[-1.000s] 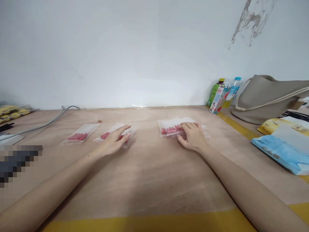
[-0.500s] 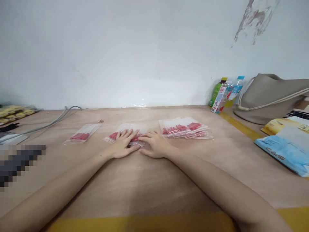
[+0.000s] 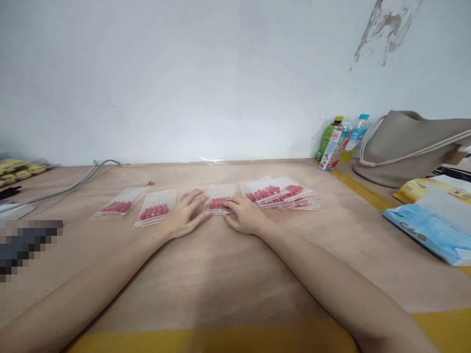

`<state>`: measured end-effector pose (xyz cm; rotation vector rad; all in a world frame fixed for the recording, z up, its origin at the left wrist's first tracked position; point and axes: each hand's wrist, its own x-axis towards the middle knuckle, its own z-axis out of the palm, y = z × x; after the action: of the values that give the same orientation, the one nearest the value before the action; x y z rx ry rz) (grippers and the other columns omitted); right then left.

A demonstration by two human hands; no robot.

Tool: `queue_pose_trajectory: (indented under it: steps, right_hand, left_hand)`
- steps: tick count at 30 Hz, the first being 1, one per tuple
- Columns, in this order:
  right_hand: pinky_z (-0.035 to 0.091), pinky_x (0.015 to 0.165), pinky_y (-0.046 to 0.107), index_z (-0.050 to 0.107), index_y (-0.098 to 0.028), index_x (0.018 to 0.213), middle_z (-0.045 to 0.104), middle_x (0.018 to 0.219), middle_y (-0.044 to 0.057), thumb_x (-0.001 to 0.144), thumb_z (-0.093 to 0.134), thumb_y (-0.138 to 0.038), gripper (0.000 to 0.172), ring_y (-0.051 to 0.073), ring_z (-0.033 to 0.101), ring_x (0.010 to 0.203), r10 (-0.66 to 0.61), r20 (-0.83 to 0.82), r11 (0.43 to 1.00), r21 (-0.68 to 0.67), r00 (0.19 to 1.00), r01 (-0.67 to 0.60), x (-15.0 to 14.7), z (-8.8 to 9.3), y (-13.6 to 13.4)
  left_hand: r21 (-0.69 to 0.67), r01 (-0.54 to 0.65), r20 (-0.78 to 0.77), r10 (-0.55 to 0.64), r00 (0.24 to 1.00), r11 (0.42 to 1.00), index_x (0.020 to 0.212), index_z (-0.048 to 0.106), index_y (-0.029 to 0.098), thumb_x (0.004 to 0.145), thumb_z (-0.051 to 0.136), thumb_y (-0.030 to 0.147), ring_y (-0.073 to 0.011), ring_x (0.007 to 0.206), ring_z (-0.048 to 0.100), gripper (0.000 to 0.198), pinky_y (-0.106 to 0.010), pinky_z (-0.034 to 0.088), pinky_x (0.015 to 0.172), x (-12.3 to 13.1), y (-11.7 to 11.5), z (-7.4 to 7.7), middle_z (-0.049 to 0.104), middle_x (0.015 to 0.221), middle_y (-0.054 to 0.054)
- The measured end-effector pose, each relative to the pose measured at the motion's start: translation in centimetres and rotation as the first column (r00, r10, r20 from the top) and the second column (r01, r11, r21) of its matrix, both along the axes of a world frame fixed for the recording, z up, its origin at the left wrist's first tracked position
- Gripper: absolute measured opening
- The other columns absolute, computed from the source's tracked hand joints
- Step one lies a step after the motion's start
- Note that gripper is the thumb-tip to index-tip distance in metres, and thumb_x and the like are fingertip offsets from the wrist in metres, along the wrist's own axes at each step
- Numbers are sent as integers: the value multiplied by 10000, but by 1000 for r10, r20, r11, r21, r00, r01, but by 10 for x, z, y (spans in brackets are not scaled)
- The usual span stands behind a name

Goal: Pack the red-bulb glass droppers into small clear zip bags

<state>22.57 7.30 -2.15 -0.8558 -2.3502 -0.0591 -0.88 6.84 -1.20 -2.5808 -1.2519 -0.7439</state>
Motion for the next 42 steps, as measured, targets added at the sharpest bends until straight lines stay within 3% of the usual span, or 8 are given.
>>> queue_pose_trajectory:
  steps: [2,4,9,12,15,21,28,42]
  right_hand:
    - [455,813,353,524,-174,1139,567,1130,109,782,517,-229,362,211,552,985,-9,-18,1000,1,1000,9,-1,-1,0]
    - [458,794,358,531,-165,1118,574,1097,113,784,508,-207,337,211,563,942,-46,-31,999,18,998,46,0,-1,-1]
    - [472,723,325,576,-174,1013,594,971,91,808,490,-194,223,167,574,774,-23,-89,999,33,996,26,3,-5,1]
    - [484,727,299,567,-186,1039,572,1001,86,786,512,-174,259,162,576,821,46,-153,999,19,987,-43,5,-8,4]
    - [480,755,293,590,-186,976,576,962,76,772,491,-111,239,160,574,852,38,-188,998,47,981,-30,5,-11,8]
    - [442,715,304,627,-177,784,622,820,59,807,466,-103,179,166,569,761,-57,-75,991,119,996,66,4,-10,13]
    - [391,699,294,627,-156,734,622,763,58,806,477,-115,171,158,548,719,-61,-6,991,119,998,62,-2,-4,11]
    - [343,718,304,638,-171,811,638,820,55,850,468,-215,180,164,542,798,-58,21,981,186,998,54,-11,-3,6]
  left_hand:
    - [-28,218,63,-216,974,976,1131,569,177,848,503,354,-232,1093,522,341,-374,432,924,8,2,-1,537,1203,-111]
    - [-30,267,123,-262,957,963,1021,626,187,862,492,283,-185,958,594,229,-323,481,852,14,6,-5,614,1071,-75]
    - [-8,236,174,-231,957,972,923,646,175,873,479,206,-166,866,620,177,-306,493,811,15,12,-10,663,951,-47]
    - [-6,218,189,-213,959,976,921,635,169,880,464,191,-161,834,622,177,-293,497,774,13,12,-9,665,926,-46]
    - [-2,222,183,-218,959,975,922,631,179,877,484,214,-154,829,622,157,-277,495,760,12,10,-7,660,931,-38]
    - [55,235,141,-240,960,971,937,619,178,825,575,327,-162,822,619,192,-280,502,750,12,8,-6,648,941,-48]
    - [173,273,40,-283,958,947,923,617,162,845,530,256,-188,883,605,150,-328,496,795,24,10,-7,647,943,-69]
    - [335,311,-95,-296,950,889,838,615,146,878,432,152,-181,800,629,187,-317,517,716,37,15,-9,669,851,-62]
